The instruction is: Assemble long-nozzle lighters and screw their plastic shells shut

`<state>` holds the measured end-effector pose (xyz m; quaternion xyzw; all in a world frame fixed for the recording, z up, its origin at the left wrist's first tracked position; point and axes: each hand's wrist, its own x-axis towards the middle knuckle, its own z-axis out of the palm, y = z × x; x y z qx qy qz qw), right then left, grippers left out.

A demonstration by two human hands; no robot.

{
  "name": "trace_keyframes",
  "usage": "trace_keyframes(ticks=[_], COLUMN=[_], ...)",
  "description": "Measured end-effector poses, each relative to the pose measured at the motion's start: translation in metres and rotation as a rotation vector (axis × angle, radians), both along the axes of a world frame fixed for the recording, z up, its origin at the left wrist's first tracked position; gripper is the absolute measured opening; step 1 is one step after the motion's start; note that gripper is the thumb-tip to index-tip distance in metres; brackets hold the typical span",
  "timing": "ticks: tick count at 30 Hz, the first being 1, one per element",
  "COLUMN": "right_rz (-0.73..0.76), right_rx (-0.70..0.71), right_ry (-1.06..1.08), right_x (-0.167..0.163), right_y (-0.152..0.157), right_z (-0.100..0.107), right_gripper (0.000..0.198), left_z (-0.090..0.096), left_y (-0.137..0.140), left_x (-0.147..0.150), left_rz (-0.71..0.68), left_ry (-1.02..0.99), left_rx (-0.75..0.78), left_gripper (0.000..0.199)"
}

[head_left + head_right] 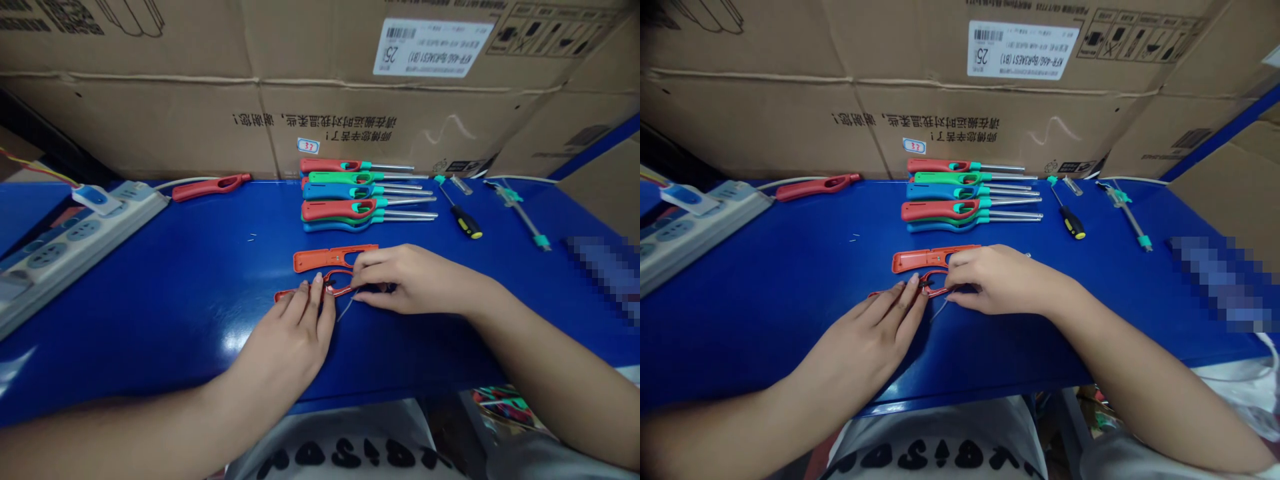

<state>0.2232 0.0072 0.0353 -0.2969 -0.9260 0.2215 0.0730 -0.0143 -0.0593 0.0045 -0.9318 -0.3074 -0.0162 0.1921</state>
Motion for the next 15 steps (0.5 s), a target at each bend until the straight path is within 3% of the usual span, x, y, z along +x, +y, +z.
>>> trace_keyframes(ticks=[6,9,12,15], right_rz=[0.006,-0.054,-0.385,-0.869], right_rx=[0.013,0.135,0.422,0.606], right_ry=[0.073,0.152,0.155,0.109], right_x=[-0.001,0.013,0.045,0.090], right_y=[0.000,0.009,0.025,0.044], right_z=[-0.003,0.002,0.012,0.018], right_gripper=[0.017,0.018,0.019,0.044], left_z=[0.002,0.004,0.003,0.000], left_y=[-0.001,0.001,0.003,0.007], left_x=[-0.002,-0.004,-0.005,-0.005], left_rz=[0.011,0.019,0.023,0.010], left_ry=[0.029,0.022,0.006,-0.032], left_rx=[-0.035,-0.058,-0.085,-0.124], left_gripper=[0.053,0.056,0.056,0.056])
